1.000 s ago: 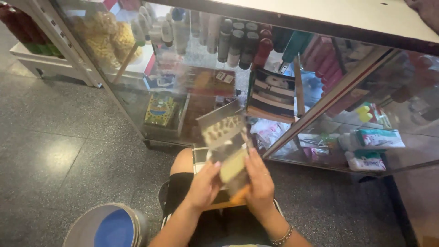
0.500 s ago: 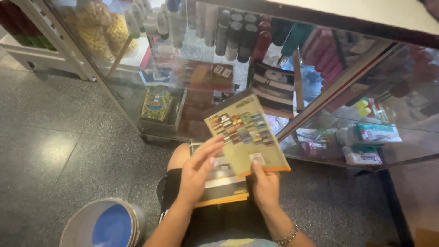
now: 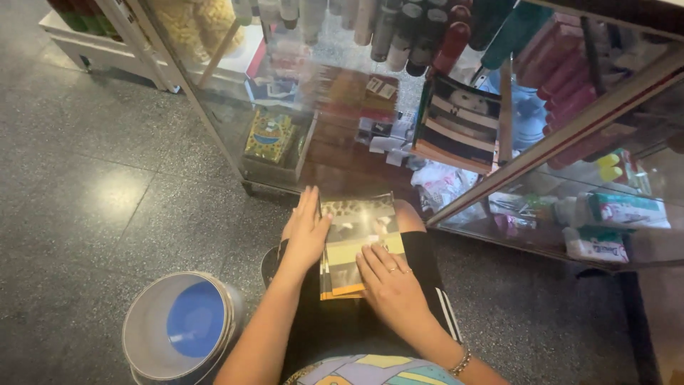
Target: Sorting and organizing notebooks from a glass display case in a retail environment.
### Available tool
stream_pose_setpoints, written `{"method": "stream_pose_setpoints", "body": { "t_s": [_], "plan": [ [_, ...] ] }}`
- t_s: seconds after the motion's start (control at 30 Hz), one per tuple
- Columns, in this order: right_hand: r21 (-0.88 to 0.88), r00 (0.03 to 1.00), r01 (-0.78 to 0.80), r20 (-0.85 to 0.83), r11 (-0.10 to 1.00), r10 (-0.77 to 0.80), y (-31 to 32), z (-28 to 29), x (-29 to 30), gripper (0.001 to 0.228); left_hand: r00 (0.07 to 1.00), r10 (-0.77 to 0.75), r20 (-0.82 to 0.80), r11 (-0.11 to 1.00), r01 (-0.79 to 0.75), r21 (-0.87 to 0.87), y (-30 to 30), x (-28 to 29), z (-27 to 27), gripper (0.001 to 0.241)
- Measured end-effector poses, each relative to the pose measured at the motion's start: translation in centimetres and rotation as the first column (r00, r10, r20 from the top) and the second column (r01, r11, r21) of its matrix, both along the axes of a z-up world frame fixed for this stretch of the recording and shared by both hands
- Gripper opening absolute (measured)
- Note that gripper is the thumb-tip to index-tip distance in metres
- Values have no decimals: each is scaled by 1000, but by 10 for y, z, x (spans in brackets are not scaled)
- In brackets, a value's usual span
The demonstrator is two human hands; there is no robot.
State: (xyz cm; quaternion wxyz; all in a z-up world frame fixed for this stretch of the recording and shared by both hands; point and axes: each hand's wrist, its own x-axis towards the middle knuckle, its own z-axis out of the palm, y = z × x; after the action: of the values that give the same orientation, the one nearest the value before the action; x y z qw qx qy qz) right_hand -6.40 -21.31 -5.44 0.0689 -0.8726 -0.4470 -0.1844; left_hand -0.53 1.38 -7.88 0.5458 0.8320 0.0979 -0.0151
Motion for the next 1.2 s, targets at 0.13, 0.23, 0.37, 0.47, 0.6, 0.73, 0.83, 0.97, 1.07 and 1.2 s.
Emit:
{"method": "stream_pose_setpoints", "body": {
  "t_s": [0.13, 0.23, 0.37, 0.47, 0.6, 0.73, 0.83, 0.97, 1.07, 1.2],
  "plan": [
    [-112, 998, 31, -48, 993, -36, 6, 4, -2, 76, 999, -7, 40, 985, 0, 173, 1, 4, 14, 64],
    [-99, 998, 4, -67, 995, -11, 7, 7, -4, 75, 999, 24, -41, 976, -15, 216, -1, 4, 29, 63],
    [-62, 992, -31, -122, 998, 23, 5, 11, -5, 72, 997, 54, -47, 984, -45, 173, 0, 7, 38, 52],
    [-28, 997, -13, -77, 1000, 11, 5, 11, -6, 69, 986, 95, -139, 991, -80, 108, 0, 5, 50, 44],
    [-59, 996, -9, -88, 998, 4, 5, 11, -7, 64, 993, 95, -63, 995, -95, 9, 1, 3, 47, 39],
    [-171, 989, 141, 72, 975, -130, -1, 0, 1, 117, 992, 121, -28, 993, -121, 16, 0, 4, 43, 35],
    [-212, 893, 403, 303, 890, -333, -8, -15, 10, 172, 984, 176, -25, 978, -177, -109, -5, 0, 45, 44],
    [-210, 828, 515, 373, 831, -419, -14, -15, 14, 187, 928, 353, -121, 752, -358, -553, -19, -11, 80, 51],
    [-304, 824, 534, 397, 789, -404, -14, -20, 15, 187, 951, 307, -16, 839, -279, -467, -32, -14, 76, 63],
    [-223, 889, 328, -256, 918, -380, -12, -8, 16, 154, 953, 301, 32, 835, -247, -492, -36, -14, 61, 62]
  ]
}}
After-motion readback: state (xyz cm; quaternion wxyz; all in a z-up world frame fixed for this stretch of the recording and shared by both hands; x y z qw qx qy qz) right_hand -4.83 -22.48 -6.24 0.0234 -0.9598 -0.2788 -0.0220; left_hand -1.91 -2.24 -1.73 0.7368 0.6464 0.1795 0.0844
